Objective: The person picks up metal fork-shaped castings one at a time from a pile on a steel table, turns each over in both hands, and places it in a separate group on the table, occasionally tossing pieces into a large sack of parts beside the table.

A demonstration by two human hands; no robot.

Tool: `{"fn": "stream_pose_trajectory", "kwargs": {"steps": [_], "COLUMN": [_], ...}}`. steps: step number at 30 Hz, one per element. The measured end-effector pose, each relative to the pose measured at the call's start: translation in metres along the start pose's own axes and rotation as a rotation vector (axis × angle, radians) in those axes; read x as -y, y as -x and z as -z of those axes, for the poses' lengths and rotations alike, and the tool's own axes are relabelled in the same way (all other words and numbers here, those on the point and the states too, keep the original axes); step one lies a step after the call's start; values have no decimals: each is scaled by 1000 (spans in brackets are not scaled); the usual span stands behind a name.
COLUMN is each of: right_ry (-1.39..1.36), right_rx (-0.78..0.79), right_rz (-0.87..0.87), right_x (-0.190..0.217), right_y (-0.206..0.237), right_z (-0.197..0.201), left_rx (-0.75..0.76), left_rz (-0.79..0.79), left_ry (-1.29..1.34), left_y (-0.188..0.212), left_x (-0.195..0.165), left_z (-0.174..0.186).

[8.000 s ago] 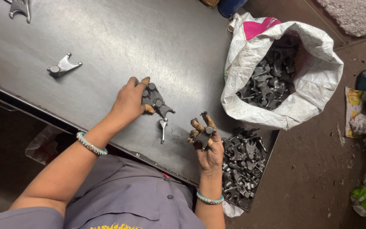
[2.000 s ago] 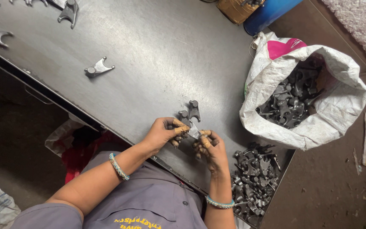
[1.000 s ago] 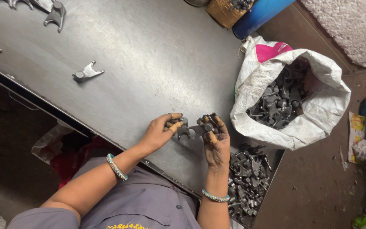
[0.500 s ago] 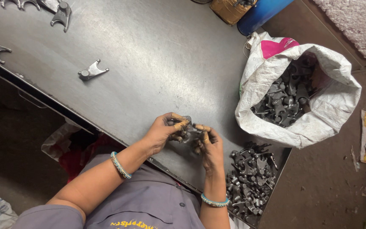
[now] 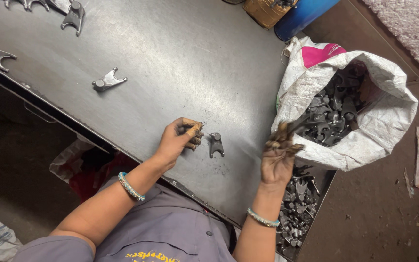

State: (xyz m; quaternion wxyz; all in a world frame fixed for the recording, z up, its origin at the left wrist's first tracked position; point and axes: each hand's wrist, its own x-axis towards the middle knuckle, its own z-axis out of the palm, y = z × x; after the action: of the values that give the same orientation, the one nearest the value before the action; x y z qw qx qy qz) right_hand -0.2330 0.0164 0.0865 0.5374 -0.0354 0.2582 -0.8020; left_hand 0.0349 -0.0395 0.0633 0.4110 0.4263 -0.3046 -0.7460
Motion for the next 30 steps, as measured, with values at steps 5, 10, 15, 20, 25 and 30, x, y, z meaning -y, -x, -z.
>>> {"fn": "stream_pose_trajectory", "kwargs": {"steps": [5, 10, 15, 20, 25, 30], "right_ry": [1212, 2096, 1038, 521, 416, 409], "right_rx": [231, 320, 325, 253, 180, 224], "right_rz": [18, 437, 39, -140, -181, -168], "right_x": [-48, -105, -77, -51, -49, -50], "right_y": [7, 21, 12, 17, 22, 23], "right_z": [-25, -6, 29, 58, 69, 70], "left_rx": [-5, -62, -28, 201, 259, 284], "left_rz": [-57, -157, -180, 144, 218, 167], "left_ry": [-30, -206, -365, 52, 147, 124], "left_y": [-3, 1, 2, -2, 0, 1], "left_x": [0, -1, -1, 11, 14, 8], "left_z": [1, -3, -1, -6, -9, -7]}}
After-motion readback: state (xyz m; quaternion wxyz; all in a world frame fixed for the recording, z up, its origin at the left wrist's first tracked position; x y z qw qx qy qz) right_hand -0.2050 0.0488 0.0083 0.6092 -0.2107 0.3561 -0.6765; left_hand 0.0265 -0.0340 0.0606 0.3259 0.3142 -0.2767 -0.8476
